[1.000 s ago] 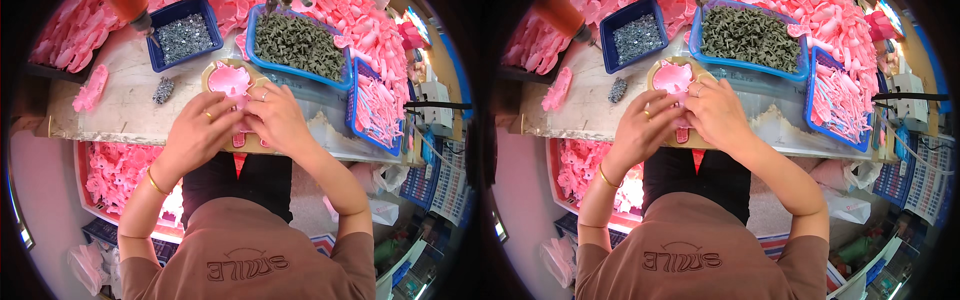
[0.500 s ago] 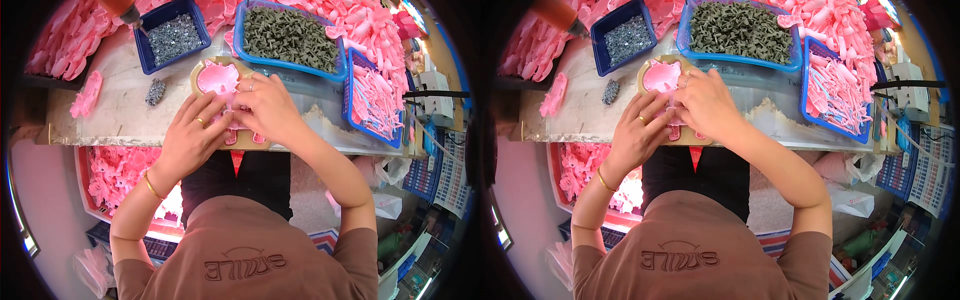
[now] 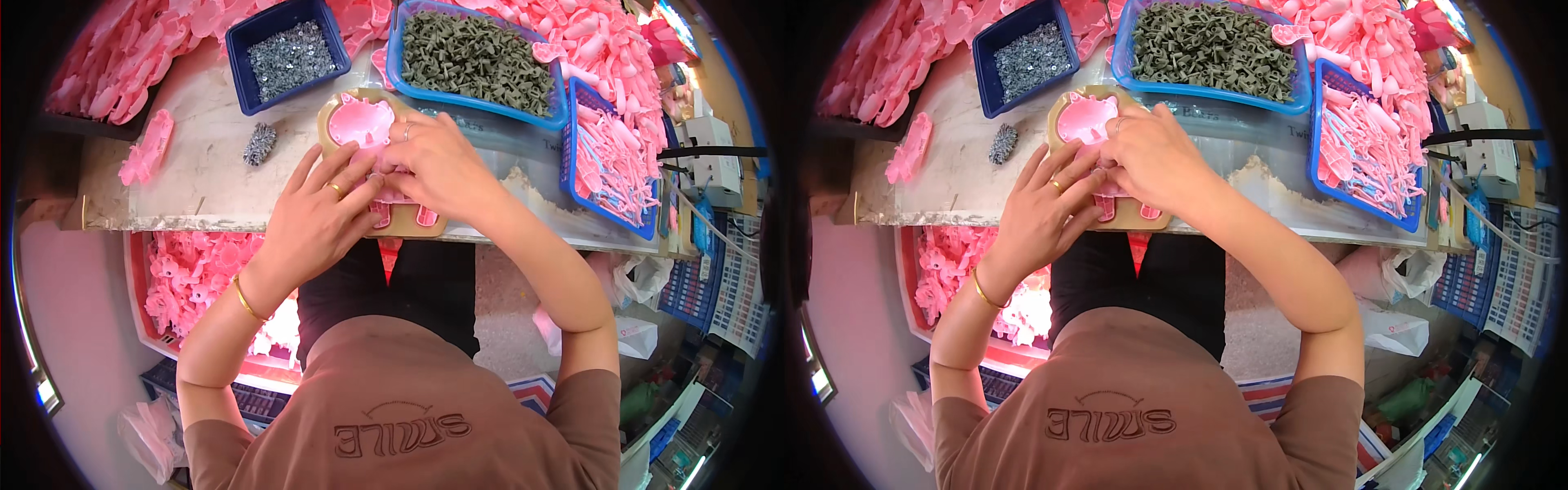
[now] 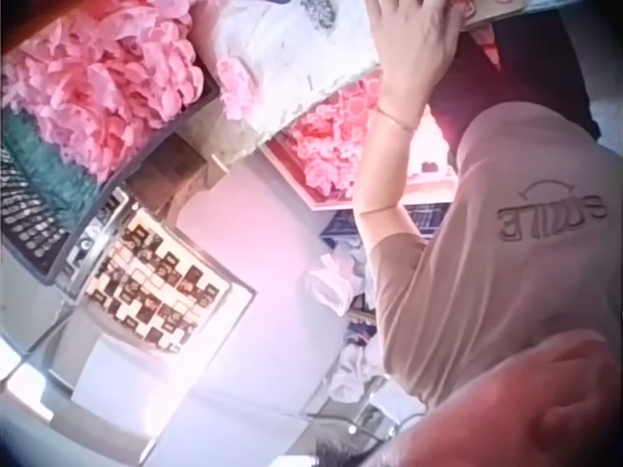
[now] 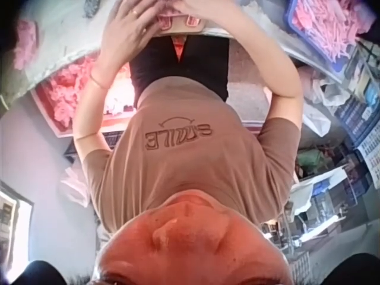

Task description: Assembling pink toy components using glue and a hand tool at a workbench.

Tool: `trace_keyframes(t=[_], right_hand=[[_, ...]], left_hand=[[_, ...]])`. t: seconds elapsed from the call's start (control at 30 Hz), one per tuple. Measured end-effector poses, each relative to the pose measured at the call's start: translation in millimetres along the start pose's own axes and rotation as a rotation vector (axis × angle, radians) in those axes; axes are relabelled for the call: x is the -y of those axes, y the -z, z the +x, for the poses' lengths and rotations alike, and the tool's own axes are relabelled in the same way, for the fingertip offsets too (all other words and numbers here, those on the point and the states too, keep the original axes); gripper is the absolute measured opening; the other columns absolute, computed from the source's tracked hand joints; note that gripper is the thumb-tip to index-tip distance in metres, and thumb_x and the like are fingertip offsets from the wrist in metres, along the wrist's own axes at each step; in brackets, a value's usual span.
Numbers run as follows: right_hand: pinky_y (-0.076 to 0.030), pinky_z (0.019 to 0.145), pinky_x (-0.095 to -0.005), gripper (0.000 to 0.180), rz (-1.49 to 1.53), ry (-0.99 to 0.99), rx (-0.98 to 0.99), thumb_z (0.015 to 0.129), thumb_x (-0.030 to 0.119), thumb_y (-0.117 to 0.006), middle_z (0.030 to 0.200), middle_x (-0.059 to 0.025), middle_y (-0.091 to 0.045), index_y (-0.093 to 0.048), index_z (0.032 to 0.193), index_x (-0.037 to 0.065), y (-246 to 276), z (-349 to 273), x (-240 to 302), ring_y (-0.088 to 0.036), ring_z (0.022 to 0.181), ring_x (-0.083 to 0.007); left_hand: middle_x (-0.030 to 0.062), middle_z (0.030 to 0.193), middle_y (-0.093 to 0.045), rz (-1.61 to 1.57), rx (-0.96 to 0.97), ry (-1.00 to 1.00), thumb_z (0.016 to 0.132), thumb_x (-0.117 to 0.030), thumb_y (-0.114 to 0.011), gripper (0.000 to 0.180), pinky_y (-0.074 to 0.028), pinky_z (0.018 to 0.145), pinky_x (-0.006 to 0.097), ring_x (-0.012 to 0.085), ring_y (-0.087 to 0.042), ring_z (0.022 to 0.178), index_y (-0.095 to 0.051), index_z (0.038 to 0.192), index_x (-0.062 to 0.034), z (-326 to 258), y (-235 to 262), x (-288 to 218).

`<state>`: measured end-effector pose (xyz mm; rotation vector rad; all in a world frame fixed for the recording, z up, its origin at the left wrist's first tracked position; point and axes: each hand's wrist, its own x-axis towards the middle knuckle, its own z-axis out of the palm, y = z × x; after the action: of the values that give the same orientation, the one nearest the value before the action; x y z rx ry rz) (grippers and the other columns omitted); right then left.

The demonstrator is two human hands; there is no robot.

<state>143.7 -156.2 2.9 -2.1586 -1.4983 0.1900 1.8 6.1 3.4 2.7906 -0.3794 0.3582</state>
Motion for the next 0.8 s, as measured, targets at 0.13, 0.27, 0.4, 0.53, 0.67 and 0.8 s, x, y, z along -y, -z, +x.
trace_keyframes(t=[0.13,0.27,0.4,0.53,0.67,0.8], right_hand=[[-0.039,0.075,-0.0416,0.008,0.034,0.033,-0.003,0.073,0.014,-0.072,0.082,-0.0038,-0.059,-0.068,0.08,0.01,0.1,2.2,-1.2,-0.056,0.093,-0.0257],[-0.039,0.074,-0.0423,0.009,0.002,0.028,0.04,0.074,0.013,-0.069,0.085,-0.0052,-0.06,-0.067,0.081,0.007,2.9,2.5,0.4,-0.057,0.095,-0.0267],[-0.04,0.074,-0.0426,0.01,-0.027,0.046,0.014,0.074,0.013,-0.069,0.086,-0.0056,-0.061,-0.067,0.082,0.007,2.4,0.4,4.4,-0.057,0.096,-0.0274],[-0.04,0.075,-0.043,0.01,-0.052,0.03,0.03,0.075,0.013,-0.069,0.087,-0.0065,-0.061,-0.067,0.082,0.007,1.8,1.4,8.7,-0.057,0.097,-0.0279],[-0.04,0.077,-0.0432,0.013,0.061,0.016,-0.037,0.075,0.015,-0.07,0.089,-0.0067,-0.061,-0.068,0.085,0.006,-3.6,1.6,3.0,-0.058,0.096,-0.0281],[-0.041,0.078,-0.0434,0.014,-0.017,-0.008,0.089,0.076,0.015,-0.07,0.09,-0.0065,-0.062,-0.068,0.087,0.006,5.5,3.2,3.3,-0.058,0.096,-0.0286]], left_hand=[[0.0096,0.131,-0.06,-0.051,0.033,-0.006,0.086,-0.022,-0.069,0.039,-0.037,0.111,0.048,0.0316,-0.05,0.128,-0.061,0.122,-0.0083,2.7,3.8,9.4],[0.0091,0.129,-0.062,-0.232,-0.111,0.066,0.084,-0.014,-0.07,0.036,-0.045,0.103,0.045,0.0331,-0.055,0.122,-0.063,0.118,-0.0065,-2.1,0.7,16.5],[0.0087,0.129,-0.062,-0.166,-0.115,0.004,0.084,-0.014,-0.07,0.032,-0.047,0.1,0.043,0.0334,-0.056,0.12,-0.065,0.114,-0.0058,-1.8,1.8,15.8],[0.0086,0.126,-0.063,-0.13,-0.105,-0.062,0.083,-0.015,-0.071,0.03,-0.047,0.1,0.043,0.0332,-0.055,0.12,-0.065,0.111,-0.0058,-1.0,1.4,12.7],[0.0093,0.125,-0.063,-0.155,-0.092,-0.058,0.082,-0.016,-0.072,0.034,-0.047,0.1,0.042,0.0333,-0.055,0.121,-0.063,0.114,-0.0053,-4.9,-0.7,16.5],[0.0101,0.126,-0.063,-0.234,-0.126,-0.005,0.083,-0.016,-0.071,0.036,-0.047,0.1,0.042,0.0332,-0.055,0.122,-0.062,0.116,-0.0041,-5.4,1.9,23.5]])
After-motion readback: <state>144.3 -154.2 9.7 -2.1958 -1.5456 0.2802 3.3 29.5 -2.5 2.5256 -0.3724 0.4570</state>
